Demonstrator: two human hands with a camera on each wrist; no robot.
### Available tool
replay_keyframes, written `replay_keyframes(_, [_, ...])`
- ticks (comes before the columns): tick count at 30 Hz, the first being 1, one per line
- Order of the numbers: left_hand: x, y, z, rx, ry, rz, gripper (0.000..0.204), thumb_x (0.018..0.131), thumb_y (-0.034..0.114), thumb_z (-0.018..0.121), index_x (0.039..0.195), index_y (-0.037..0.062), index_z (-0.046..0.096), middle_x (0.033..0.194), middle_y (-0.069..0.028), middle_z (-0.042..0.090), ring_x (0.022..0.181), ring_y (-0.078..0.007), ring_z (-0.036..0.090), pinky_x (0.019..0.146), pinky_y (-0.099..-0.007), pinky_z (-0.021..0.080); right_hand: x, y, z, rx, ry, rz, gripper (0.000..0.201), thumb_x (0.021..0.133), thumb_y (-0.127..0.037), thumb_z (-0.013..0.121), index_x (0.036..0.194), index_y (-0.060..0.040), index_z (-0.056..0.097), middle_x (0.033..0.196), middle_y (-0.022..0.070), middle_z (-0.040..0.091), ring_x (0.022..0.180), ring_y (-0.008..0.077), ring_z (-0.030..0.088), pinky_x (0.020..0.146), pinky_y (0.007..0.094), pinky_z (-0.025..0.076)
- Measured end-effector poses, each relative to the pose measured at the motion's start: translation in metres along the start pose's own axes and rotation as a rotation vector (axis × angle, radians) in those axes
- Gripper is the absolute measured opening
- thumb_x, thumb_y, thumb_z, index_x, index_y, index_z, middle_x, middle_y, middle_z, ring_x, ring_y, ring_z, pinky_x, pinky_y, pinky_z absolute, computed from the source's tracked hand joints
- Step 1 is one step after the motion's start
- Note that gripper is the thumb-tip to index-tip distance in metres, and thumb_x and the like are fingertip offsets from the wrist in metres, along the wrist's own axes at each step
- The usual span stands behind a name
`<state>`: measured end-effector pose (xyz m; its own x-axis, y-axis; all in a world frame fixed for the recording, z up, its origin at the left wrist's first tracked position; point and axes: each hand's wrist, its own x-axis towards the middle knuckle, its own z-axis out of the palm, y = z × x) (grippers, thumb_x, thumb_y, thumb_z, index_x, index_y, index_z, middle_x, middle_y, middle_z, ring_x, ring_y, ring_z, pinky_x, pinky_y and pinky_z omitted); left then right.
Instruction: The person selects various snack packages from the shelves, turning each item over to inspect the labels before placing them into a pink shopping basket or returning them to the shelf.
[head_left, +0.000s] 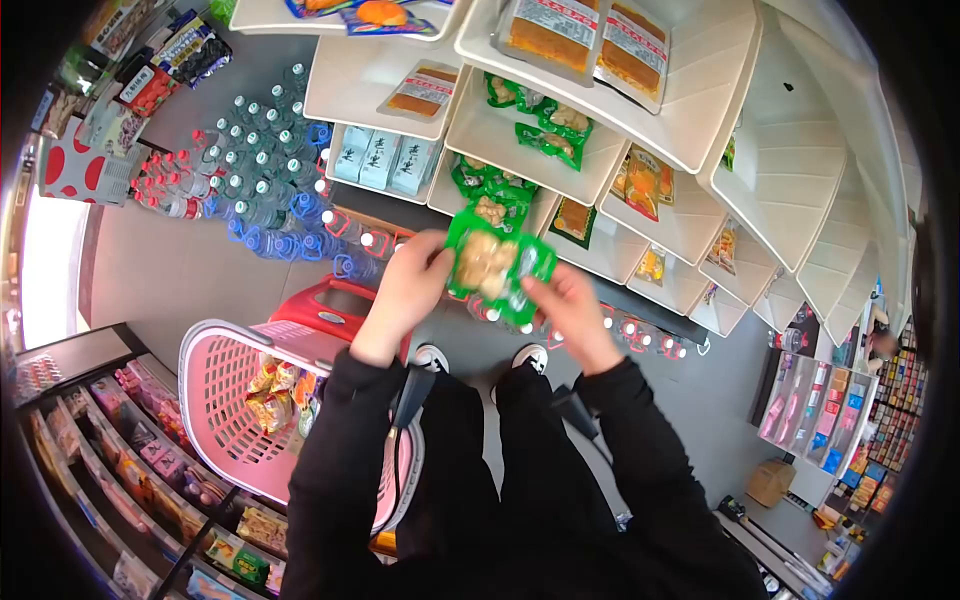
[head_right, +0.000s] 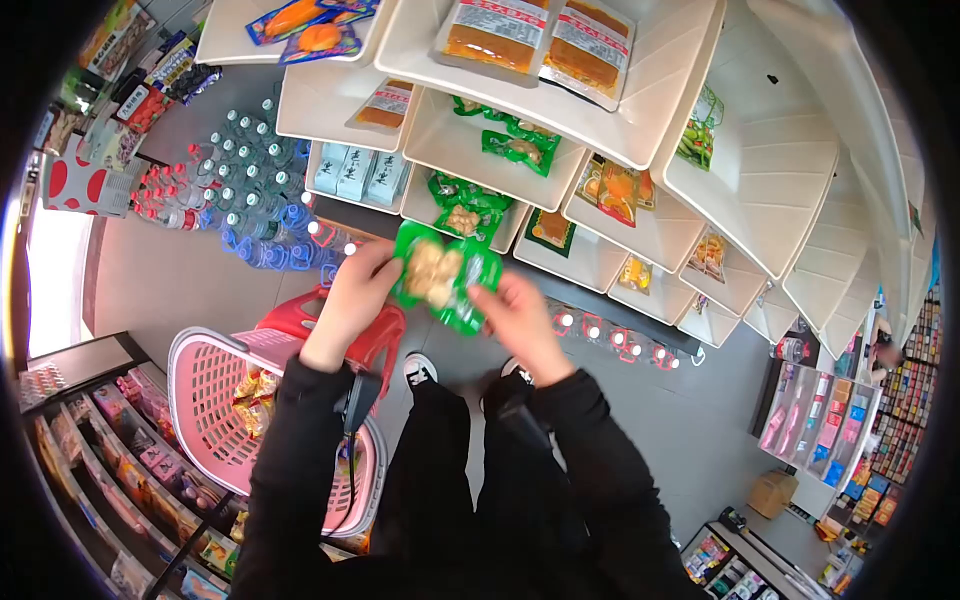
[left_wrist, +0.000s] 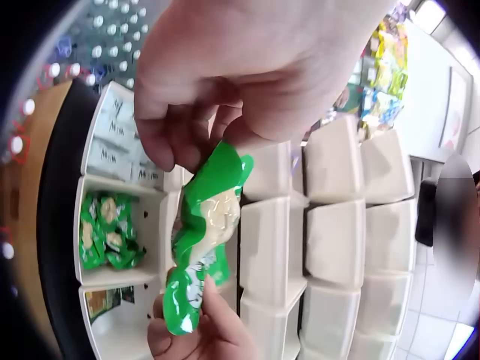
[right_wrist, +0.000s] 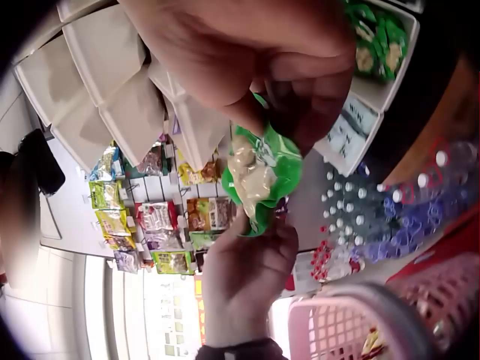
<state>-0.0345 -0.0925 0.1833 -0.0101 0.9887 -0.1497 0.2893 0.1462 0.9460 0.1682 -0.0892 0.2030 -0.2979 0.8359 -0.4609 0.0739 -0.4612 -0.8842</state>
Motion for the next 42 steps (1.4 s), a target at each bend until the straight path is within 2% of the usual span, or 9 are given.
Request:
replay_keyframes(3, [0.057,0.008,0.021,-0.231,-0.09,-0.21,0.029,0.077,0.006,0.051,0.103,-0.0063,0.047,0.076,-0.0054,0.055,0.052,-0.0101,0.051,0.047,-0.0214,0.042,0.047,-0.012,-0.032,-0.09,0.097,-0.062,0.014,0.083,-0.017,0.05,0.085,-0.0037,0.054,0.062,-0.0028,0.049,0.05,0.0031,0.044,0.042,0.0189,0.035])
replay_keyframes(7, [0.109,0.009,0.03,-0.65,0.024,-0.284,0.041,0.077,0.003,0.052,0.113,-0.0103,0.037,0.081,-0.0113,0.054,0.065,-0.0133,0.054,0.057,-0.0253,0.046,0.099,-0.028,-0.052,0.125,0.067,-0.042,0.009,0.082,-0.014,0.052,0.085,-0.0052,0.053,0.078,0.0026,0.055,0.067,0.01,0.052,0.055,0.0232,0.041])
replay_keyframes(12, [0.113,0.009,0.031,-0.434,0.042,-0.256,0.043,0.075,0.005,0.053,0.114,-0.0063,0.039,0.086,-0.0132,0.054,0.073,-0.0165,0.055,0.065,-0.0254,0.046,0.134,-0.017,-0.062,0.402,-0.237,-0.028,0.012,0.078,-0.009,0.054,0.086,-0.0003,0.054,0.087,0.0115,0.058,0.079,0.0171,0.056,0.066,0.0254,0.043])
replay_keyframes(15, [0.067,0.01,0.02,-0.485,-0.005,-0.136,0.038,0.077,0.008,0.049,0.111,-0.0054,0.042,0.09,-0.0126,0.056,0.074,-0.0162,0.056,0.067,-0.025,0.046,0.116,-0.025,-0.056,0.271,-0.199,-0.077,0.02,0.081,-0.011,0.051,0.097,-0.0007,0.052,0.1,0.0117,0.056,0.092,0.0171,0.053,0.075,0.0263,0.042])
replay_keyframes(19, [-0.044,0.007,-0.016,-0.473,0.071,-0.159,0.027,0.081,0.008,0.049,0.105,-0.0037,0.048,0.089,-0.0094,0.058,0.078,-0.0138,0.056,0.07,-0.025,0.045,0.062,-0.014,-0.025,0.081,-0.211,0.009,0.028,0.081,-0.016,0.052,0.106,-0.0047,0.049,0.096,0.0059,0.057,0.082,0.0122,0.054,0.071,0.0239,0.041])
replay_keyframes(26, [-0.218,-0.044,-0.116,-0.491,0.721,-0.533,0.016,0.083,0.007,0.046,0.095,-0.0005,0.052,0.077,-0.0042,0.056,0.065,-0.0081,0.052,0.063,-0.0192,0.042,-0.032,0.032,0.079,-0.072,-0.455,0.111,0.018,0.083,-0.009,0.048,0.099,-0.0022,0.05,0.087,0.0039,0.056,0.078,0.0111,0.054,0.068,0.0229,0.044])
replay_keyframes(29, [-0.263,-0.118,-0.131,-0.045,0.52,-0.79,0.022,0.078,0.011,0.053,0.096,-0.0008,0.054,0.078,-0.0059,0.058,0.067,-0.0113,0.054,0.061,-0.0238,0.044,-0.066,0.032,0.132,-0.122,-0.611,0.042,0.014,0.081,-0.005,0.048,0.095,-0.0009,0.052,0.083,0.0072,0.057,0.077,0.0122,0.056,0.067,0.024,0.044])
replay_keyframes(35, [-0.273,-0.194,-0.101,0.683,-0.047,-0.894,0.038,0.063,0.022,0.066,0.09,0.0009,0.05,0.091,-0.0198,0.054,0.084,-0.0343,0.055,0.074,-0.0401,0.043,-0.077,0.055,0.203,-0.639,-0.999,-0.362,0.013,0.075,-0.007,0.049,0.085,-0.0002,0.051,0.078,0.0134,0.055,0.074,0.0272,0.055,0.065,0.0347,0.044])
replay_keyframes(42, [-0.279,-0.219,-0.098,0.715,0.08,-0.835,0.034,0.058,0.016,0.065,0.086,0.0041,0.049,0.088,-0.0201,0.051,0.079,-0.0357,0.053,0.068,-0.0429,0.044,-0.08,0.08,0.218,-0.788,-1.028,-0.466,0.009,0.069,-0.008,0.048,0.073,0.0,0.049,0.067,0.0144,0.053,0.066,0.0308,0.055,0.057,0.0396,0.045])
